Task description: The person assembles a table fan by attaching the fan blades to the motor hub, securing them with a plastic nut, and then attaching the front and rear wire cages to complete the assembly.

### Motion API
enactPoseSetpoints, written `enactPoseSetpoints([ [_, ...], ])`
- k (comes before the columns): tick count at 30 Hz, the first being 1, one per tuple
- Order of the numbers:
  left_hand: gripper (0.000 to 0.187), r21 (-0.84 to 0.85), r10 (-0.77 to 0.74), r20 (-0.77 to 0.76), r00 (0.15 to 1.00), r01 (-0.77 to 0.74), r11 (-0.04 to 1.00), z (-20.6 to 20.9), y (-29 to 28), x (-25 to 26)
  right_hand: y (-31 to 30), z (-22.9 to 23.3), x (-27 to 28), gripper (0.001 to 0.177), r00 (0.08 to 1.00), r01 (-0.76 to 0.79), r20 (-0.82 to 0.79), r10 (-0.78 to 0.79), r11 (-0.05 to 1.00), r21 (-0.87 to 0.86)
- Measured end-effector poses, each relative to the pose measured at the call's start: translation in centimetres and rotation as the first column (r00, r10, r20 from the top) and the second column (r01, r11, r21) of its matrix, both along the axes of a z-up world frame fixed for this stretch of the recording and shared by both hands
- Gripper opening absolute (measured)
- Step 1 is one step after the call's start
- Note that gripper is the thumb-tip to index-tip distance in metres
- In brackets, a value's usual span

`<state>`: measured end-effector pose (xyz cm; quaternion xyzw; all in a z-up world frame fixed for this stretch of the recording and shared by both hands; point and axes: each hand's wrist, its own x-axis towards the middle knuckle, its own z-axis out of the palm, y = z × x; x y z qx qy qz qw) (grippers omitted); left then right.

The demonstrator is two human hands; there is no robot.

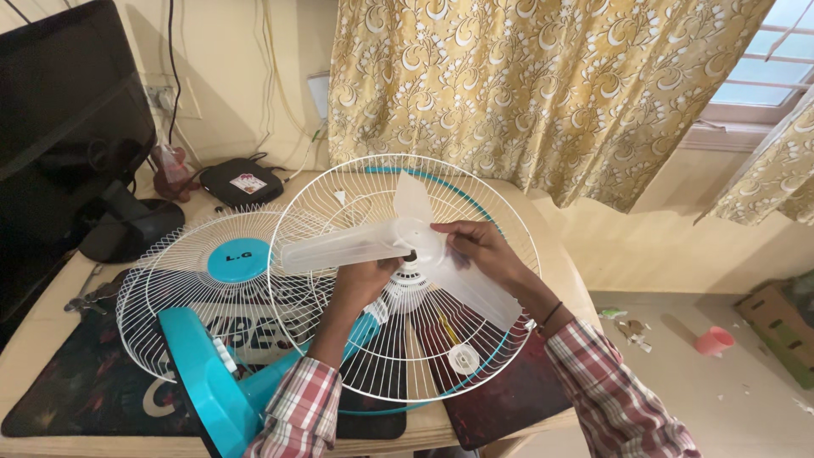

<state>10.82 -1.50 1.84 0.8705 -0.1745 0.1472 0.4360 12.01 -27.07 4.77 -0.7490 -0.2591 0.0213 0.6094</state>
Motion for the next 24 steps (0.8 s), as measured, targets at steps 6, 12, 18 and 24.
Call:
enactPoseSetpoints([
  [6, 0.033, -0.057, -0.021, -0.027, 0.999, 0.020, 0.998, -0.7, 0.4, 0.2, 0.1, 0.3, -0.3, 0.037, 0.998, 0.016, 0.062, -0.013, 0.999, -0.048],
  [12, 0.032, 0.024, -0.036, 0.073, 0.997, 0.034, 0.999, -0.3, 0.6, -0.6, 1.4, 1.2, -2.6, 0.039, 0.983, 0.170, 0.094, -0.157, 0.975, -0.141],
  [18, 0.033, 0.044, -0.043, -0.004, 0.999, 0.043, 0.998, 0.4, 0.4, -1.1, 1.8, 1.9, -4.5, 0.039, 0.976, 0.212, 0.086, -0.200, 0.962, -0.171],
  [24, 0.028, 0.037, -0.069, 0.029, 0.997, 0.068, 0.997, 0.0, 0.5, -0.8, 2.2, 2.7, -5.6, 0.038, 0.965, 0.258, 0.114, -0.238, 0.940, -0.225],
])
